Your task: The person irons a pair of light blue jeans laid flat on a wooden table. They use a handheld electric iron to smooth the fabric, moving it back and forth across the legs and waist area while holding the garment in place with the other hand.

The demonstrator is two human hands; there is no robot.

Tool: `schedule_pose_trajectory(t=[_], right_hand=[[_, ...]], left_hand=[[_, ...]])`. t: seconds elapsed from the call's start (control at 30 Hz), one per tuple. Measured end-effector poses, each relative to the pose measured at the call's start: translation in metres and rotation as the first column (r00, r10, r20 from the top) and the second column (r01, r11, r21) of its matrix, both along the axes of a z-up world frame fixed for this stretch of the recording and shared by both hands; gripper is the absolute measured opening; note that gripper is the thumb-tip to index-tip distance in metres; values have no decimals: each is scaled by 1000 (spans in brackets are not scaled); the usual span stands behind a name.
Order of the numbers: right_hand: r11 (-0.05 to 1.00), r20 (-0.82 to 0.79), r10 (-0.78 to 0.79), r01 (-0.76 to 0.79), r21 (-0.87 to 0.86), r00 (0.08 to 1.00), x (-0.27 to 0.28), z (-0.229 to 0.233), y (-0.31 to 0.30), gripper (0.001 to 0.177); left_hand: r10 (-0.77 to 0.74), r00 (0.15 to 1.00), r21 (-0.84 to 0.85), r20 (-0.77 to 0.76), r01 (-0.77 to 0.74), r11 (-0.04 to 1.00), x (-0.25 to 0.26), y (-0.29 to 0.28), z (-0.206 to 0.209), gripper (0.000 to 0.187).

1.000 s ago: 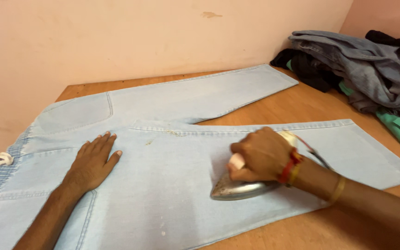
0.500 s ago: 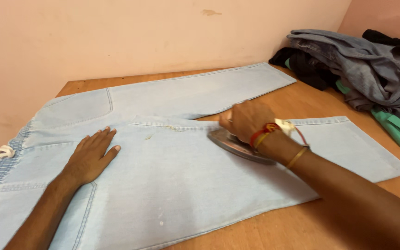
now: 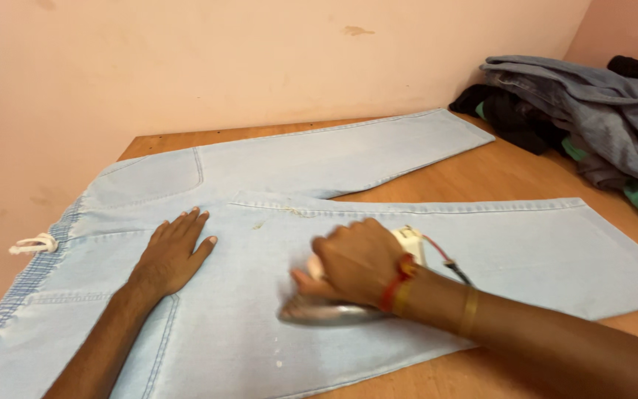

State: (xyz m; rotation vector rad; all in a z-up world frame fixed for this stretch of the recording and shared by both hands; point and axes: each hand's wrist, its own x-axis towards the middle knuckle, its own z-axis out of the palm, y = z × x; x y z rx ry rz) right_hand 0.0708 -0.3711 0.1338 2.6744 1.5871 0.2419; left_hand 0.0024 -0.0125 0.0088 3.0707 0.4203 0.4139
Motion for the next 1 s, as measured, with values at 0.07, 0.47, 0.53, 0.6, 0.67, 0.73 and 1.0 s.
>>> schedule_pose_trajectory(t=[0.07,0.47,0.53,0.6,0.67,0.73,1.0], right_hand=[[997,19,-31,30,74,999,8,-2,33,62],[975,4,-114,111,190,994,24,-3,111,49],[978,85,44,-61,202,995,6,-11,84,51],[972,89,208,-217,96,974,-5,-16,48,58],[837,74,533,-538,104,843,3,-14,13,51],[604,59,772,-759,243,633,23,-10,-12,45],[961,168,146,-180,209,975,58,-11,21,47]], left_hand=[[-3,1000,-23,6,3,1000,-3,-1,1,67],[-33,999,-48,11,34,998,-5,-1,7,63],[-43,999,-51,22,44,998,-4,-2,7,63],[-44,998,-55,35,46,997,-7,-1,7,63],[-48,998,-64,46,51,997,-8,0,6,64],[-34,999,-65,32,36,997,-7,0,4,63],[-24,998,-57,51,27,998,-7,-4,6,63]])
